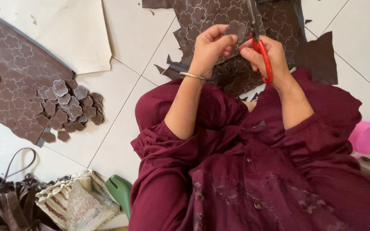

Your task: The person sits on the floor and uses red-handled scissors to cut flower-shaped pieces from a brown patterned fabric. They repeatedly trim the edges of each piece and place the finished cutouts into a growing pile on the floor.

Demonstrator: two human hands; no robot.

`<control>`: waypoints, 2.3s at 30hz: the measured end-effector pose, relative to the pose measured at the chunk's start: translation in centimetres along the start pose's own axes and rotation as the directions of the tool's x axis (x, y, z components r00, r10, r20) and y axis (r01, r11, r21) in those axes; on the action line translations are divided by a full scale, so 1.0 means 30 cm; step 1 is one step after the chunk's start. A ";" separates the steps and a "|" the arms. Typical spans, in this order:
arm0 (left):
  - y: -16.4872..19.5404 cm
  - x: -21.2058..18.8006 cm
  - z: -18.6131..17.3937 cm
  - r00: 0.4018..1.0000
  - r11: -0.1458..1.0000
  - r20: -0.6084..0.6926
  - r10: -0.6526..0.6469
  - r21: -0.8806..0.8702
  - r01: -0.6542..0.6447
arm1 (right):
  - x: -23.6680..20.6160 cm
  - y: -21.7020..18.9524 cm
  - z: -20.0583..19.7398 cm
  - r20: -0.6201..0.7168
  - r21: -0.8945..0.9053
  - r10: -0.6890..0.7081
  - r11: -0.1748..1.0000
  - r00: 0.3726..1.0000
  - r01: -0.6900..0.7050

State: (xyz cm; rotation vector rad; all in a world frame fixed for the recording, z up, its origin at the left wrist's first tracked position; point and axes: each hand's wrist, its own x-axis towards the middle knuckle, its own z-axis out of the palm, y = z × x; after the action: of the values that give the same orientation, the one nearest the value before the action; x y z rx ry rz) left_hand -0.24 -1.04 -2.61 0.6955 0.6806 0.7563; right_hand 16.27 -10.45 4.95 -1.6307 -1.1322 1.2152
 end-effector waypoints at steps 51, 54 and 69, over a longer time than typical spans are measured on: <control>0.431 -0.570 -0.841 0.165 0.855 -0.900 0.404 0.307 -0.419 | 0.013 0.176 -0.149 -0.105 0.587 0.129 0.809 0.986 -0.043; 0.408 -0.765 -0.909 -0.052 0.907 -0.949 0.311 0.313 -0.281 | -0.004 0.162 -0.164 -0.119 0.615 0.125 0.788 0.985 -0.025; 0.385 0.099 -0.230 0.682 0.076 -0.058 0.729 0.997 0.004 | 0.005 0.123 -0.189 -0.090 0.707 0.137 0.706 0.986 -0.033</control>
State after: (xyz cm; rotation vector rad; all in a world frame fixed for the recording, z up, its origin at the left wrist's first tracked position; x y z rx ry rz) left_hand -8.08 9.60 1.26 2.0340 1.6821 1.0174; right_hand 22.51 -11.81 2.74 -1.1400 -0.3965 1.3490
